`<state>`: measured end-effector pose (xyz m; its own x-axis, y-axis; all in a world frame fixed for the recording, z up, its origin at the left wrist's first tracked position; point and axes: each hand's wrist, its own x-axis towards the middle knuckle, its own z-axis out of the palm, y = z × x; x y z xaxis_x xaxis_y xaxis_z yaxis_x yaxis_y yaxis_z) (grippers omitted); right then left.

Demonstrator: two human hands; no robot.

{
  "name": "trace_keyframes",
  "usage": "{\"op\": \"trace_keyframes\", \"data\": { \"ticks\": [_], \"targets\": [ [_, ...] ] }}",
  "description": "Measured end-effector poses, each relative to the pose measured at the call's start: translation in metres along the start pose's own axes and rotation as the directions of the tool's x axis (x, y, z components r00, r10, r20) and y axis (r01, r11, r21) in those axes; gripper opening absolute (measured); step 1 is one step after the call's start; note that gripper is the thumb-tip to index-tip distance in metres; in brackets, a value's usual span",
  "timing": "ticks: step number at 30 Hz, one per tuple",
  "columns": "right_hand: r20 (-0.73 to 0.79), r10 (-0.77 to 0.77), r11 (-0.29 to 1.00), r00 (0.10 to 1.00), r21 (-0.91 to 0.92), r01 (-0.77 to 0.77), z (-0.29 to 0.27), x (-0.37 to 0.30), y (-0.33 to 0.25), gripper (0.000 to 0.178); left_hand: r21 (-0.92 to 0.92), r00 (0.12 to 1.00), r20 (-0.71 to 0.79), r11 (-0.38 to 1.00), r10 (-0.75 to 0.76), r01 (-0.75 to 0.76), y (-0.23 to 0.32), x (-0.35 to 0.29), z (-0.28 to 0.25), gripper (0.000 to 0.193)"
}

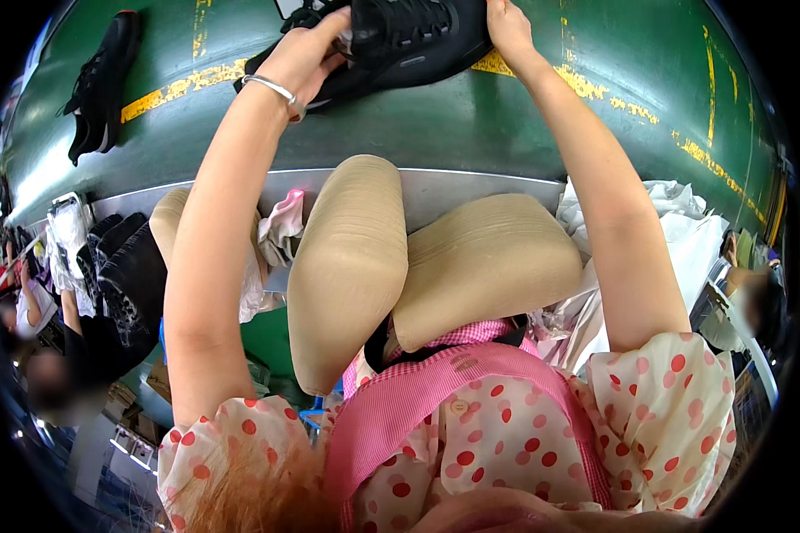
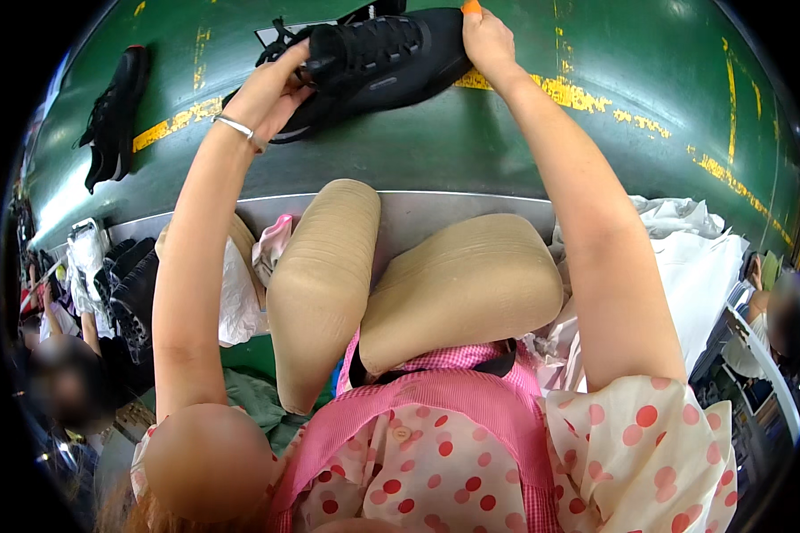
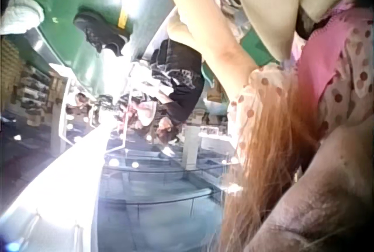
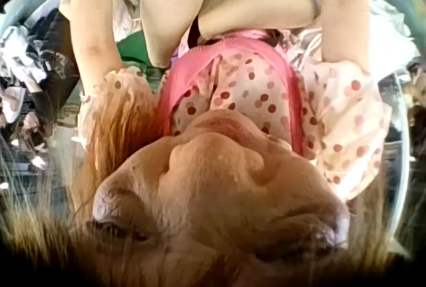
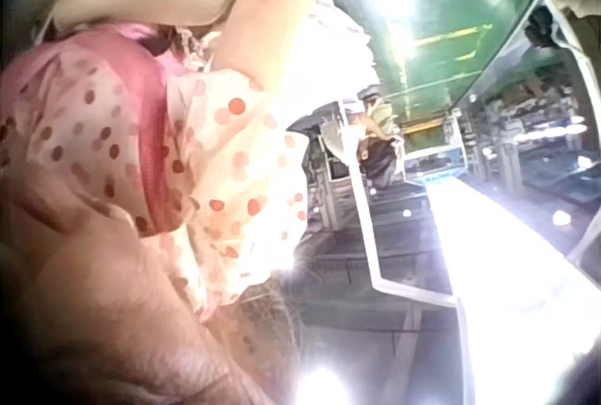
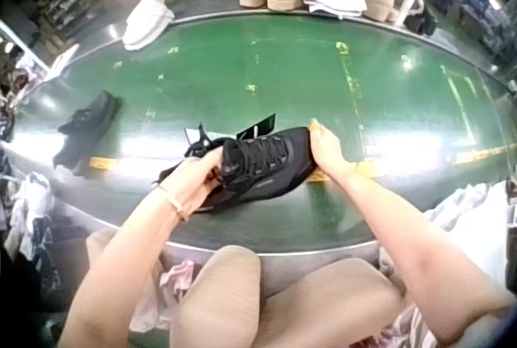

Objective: The person inserts white paper into a black sneaker, then folds and wraps the shoe in white paper. The person repeats this process with a second sneaker and places the wrapped shoes into a white bag.

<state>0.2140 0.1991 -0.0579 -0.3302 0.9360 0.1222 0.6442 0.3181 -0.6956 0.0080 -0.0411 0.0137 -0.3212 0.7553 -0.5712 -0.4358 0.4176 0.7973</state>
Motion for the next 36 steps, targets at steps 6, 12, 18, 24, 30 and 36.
{"op": "trace_keyframes", "data": {
  "ticks": [6, 12, 18, 24, 30, 36],
  "targets": [
    [-0.053, -0.134, 0.984, 0.990, -0.126, 0.126, -0.043, 0.003, -0.060, 0.037, 0.925, 0.743, 0.344, -0.070, 0.574, -0.373, 0.041, -0.027, -0.038, 0.052],
    [0.645, 0.194, 0.979, 0.739, -0.086, -0.182, -0.013, -0.082, -0.081, 0.042, 0.907, 0.806, 0.420, -0.156, 0.417, -0.392, 0.020, 0.022, -0.042, 0.048],
    [0.717, 0.093, 0.989, 0.691, -0.149, 0.022, -0.002, -0.098, -0.108, 0.056, 0.975, 0.986, 0.158, 0.150, 0.046, -0.163, 0.005, 0.010, -0.024, 0.026],
    [0.767, -0.040, 0.995, 0.640, 0.091, -0.048, -0.006, -0.104, -0.105, 0.085, 0.896, 0.980, 0.197, 0.409, -0.011, -0.175, -0.007, -0.004, -0.008, 0.032],
    [0.483, 0.046, 0.972, 0.875, -0.224, 0.073, 0.033, -0.141, -0.108, 0.107, 0.954, 0.993, 0.063, 0.285, 0.099, -0.089, -0.017, -0.003, -0.001, 0.031],
    [0.524, 0.119, 0.944, 0.843, -0.323, 0.067, 0.046, -0.141, -0.110, 0.102, 0.985, 0.978, -0.074, 0.170, 0.197, 0.040, -0.039, -0.003, 0.006, 0.039]
  ]
}}
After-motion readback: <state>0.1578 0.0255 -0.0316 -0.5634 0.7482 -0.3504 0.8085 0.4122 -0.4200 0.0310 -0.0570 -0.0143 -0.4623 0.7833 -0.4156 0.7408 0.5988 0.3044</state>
